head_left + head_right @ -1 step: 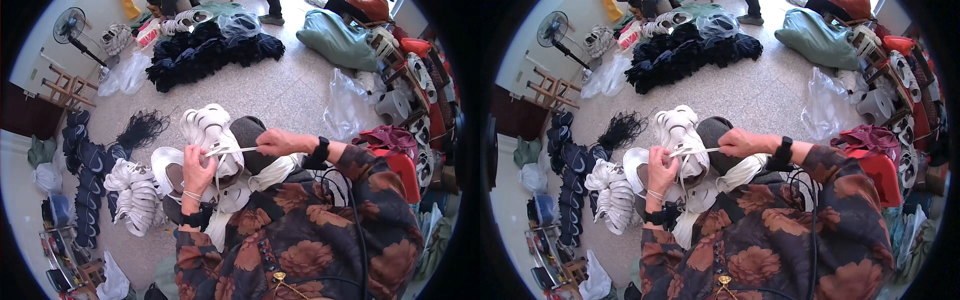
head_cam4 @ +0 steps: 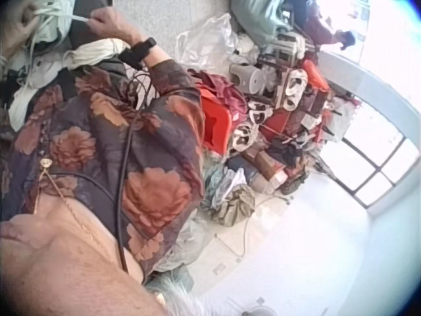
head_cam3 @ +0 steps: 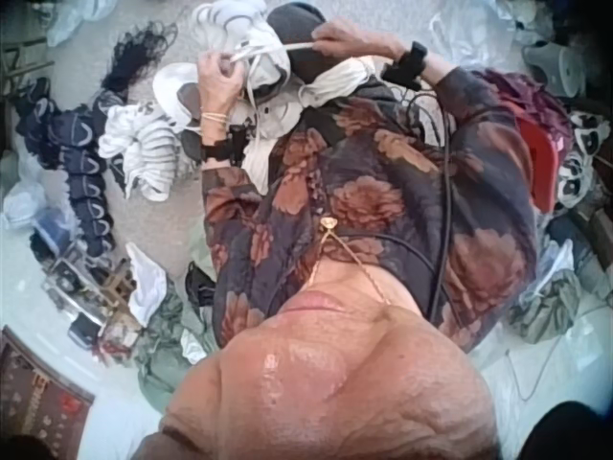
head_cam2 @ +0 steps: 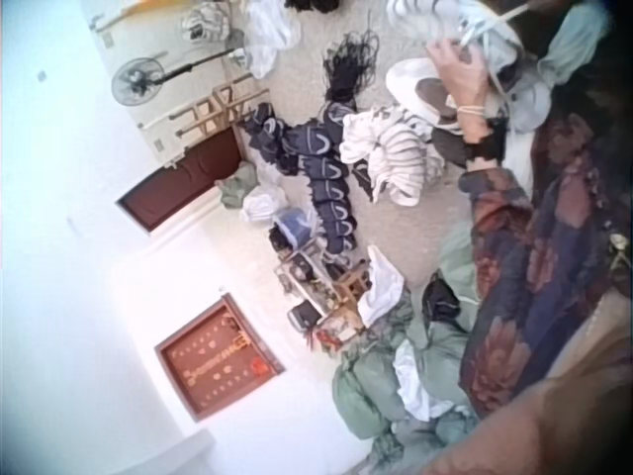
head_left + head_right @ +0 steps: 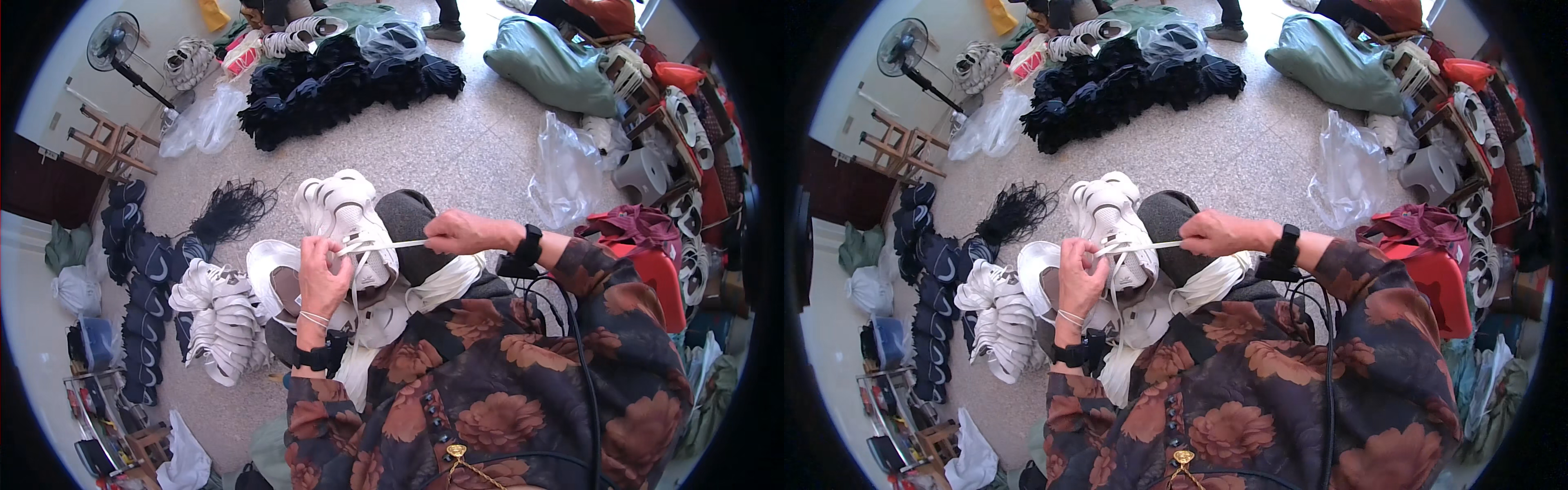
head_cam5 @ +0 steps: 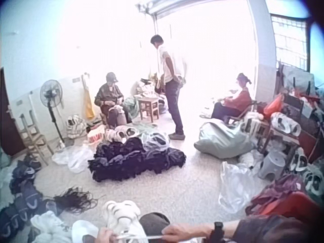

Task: The recorder is lacing white shoe uppers and attaching components while sitting in a workshop.

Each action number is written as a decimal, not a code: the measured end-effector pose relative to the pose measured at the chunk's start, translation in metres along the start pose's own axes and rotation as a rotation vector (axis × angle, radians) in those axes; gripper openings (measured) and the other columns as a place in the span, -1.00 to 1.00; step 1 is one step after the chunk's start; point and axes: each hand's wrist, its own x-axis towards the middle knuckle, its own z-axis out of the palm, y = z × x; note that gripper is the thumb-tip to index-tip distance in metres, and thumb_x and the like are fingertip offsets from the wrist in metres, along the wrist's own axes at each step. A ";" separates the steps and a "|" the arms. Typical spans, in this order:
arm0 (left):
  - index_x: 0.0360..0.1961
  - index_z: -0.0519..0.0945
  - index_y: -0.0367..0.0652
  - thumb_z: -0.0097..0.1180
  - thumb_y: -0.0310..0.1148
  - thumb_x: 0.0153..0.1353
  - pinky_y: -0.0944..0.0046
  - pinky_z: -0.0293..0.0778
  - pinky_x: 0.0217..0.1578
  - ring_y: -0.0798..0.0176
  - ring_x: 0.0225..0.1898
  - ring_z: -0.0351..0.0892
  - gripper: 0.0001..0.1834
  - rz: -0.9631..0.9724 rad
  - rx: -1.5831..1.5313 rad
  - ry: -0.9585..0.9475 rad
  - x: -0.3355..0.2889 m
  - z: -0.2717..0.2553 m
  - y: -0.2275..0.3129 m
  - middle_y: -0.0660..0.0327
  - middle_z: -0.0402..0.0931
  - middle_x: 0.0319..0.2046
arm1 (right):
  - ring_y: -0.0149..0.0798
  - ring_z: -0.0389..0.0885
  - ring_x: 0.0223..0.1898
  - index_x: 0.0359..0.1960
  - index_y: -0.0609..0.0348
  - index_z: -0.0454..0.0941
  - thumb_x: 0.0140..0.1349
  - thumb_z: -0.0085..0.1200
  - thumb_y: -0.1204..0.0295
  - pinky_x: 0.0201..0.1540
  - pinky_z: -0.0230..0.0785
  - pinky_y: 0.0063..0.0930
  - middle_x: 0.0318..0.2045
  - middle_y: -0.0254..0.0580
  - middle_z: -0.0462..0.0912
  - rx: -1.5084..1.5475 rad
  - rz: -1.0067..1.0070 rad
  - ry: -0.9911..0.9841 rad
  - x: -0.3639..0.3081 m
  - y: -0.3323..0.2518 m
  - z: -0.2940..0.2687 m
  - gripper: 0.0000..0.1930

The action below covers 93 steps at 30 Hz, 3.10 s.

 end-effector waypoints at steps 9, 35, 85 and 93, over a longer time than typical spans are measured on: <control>-0.22 0.54 -0.17 0.31 -0.45 0.05 0.18 0.41 -0.20 0.14 -0.20 0.46 -0.74 0.040 0.154 0.203 -0.023 0.005 0.009 0.14 0.42 -0.20 | -0.34 0.55 -0.58 -0.44 0.27 0.55 0.31 0.03 0.35 -0.44 0.42 -0.38 -0.62 -0.24 0.57 0.124 0.202 -0.068 0.001 -0.010 0.002 -0.76; -0.10 0.59 -0.21 0.17 -0.53 0.09 -0.08 0.32 0.24 0.06 -0.11 0.52 -0.71 0.444 0.653 0.069 -0.031 -0.011 0.003 0.13 0.47 -0.24 | -0.48 0.57 -0.49 -0.42 0.23 0.65 0.40 0.04 0.21 -0.36 0.42 -0.58 -0.50 -0.32 0.66 0.424 0.322 0.094 -0.001 0.013 -0.011 -0.65; -0.22 0.60 -0.20 0.12 -0.47 0.09 -0.09 0.32 0.28 0.13 -0.26 0.51 -0.80 0.720 0.655 -0.042 0.001 -0.017 0.010 0.18 0.49 -0.33 | -0.39 0.54 -0.45 -0.27 0.17 0.49 0.41 0.08 0.30 -0.32 0.50 -0.46 -0.38 -0.20 0.61 1.408 0.068 1.214 -0.158 0.123 -0.147 -0.80; -0.21 0.63 -0.20 0.13 -0.54 0.07 -0.14 0.30 0.29 0.10 -0.22 0.53 -0.77 0.474 0.792 0.041 -0.050 -0.065 -0.035 0.16 0.52 -0.28 | -0.48 0.46 -0.56 -0.26 0.13 0.49 0.36 0.13 0.41 -0.47 0.38 -0.61 -0.42 -0.30 0.61 1.216 0.295 0.840 -0.099 0.122 -0.107 -0.90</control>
